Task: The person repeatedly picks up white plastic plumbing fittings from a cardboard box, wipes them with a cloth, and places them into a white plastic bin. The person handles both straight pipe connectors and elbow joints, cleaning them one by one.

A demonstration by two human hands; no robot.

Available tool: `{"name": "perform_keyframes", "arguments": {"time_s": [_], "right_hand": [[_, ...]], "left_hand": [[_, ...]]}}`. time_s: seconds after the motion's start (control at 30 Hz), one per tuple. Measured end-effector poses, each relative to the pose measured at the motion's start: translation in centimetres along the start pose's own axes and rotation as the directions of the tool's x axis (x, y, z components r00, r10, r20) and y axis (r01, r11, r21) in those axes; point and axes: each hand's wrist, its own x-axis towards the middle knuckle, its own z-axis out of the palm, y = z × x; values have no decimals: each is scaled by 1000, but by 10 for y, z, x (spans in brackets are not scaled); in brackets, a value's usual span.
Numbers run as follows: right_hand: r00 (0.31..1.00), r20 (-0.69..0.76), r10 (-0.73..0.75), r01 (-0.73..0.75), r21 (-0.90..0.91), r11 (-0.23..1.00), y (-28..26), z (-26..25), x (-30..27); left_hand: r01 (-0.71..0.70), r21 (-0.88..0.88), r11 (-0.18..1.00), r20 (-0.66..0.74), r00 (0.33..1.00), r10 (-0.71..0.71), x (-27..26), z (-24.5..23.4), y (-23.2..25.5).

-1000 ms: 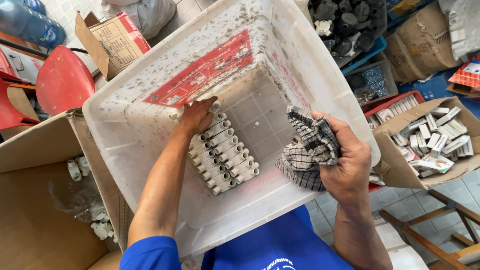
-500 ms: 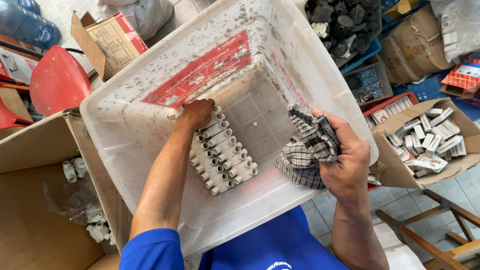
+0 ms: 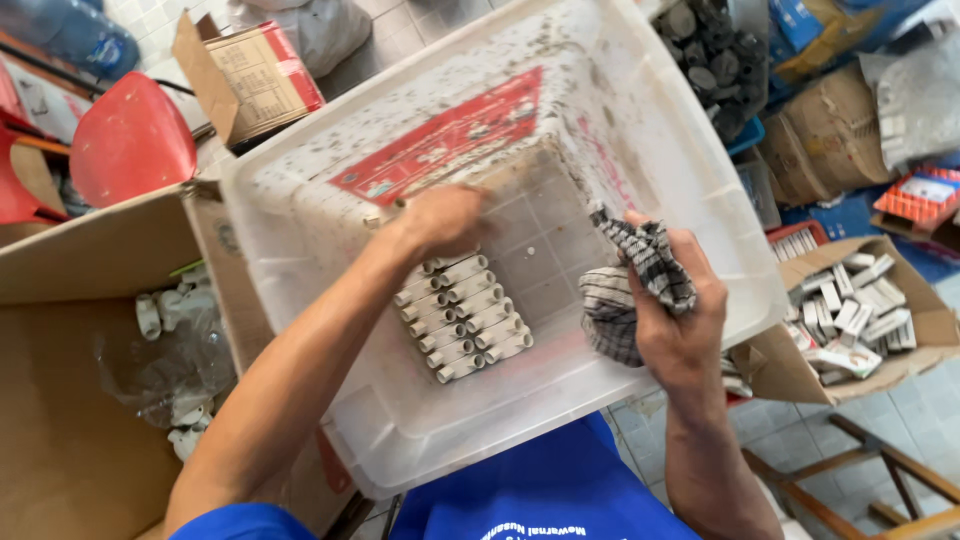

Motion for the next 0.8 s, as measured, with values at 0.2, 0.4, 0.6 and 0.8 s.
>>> {"name": "perform_keyframes", "arguments": {"time_s": [0.2, 0.4, 0.6, 0.8], "right_hand": [[999, 30, -15, 8, 205, 979, -15, 59, -18], [920, 391, 14, -222, 492, 842, -78, 123, -52], [725, 679, 112, -535, 454, 713, -52, 192, -96], [408, 874, 265, -852, 259, 455, -96, 214, -129]], "left_hand": [[-537, -605, 587, -519, 826, 220, -149, -37, 118], [-562, -209, 800, -884, 458, 91, -238, -13, 89], [-329, -187, 925, -905, 425, -32, -335, 19, 29], [-166, -164, 973, -814, 580, -38, -425, 38, -112]]}}
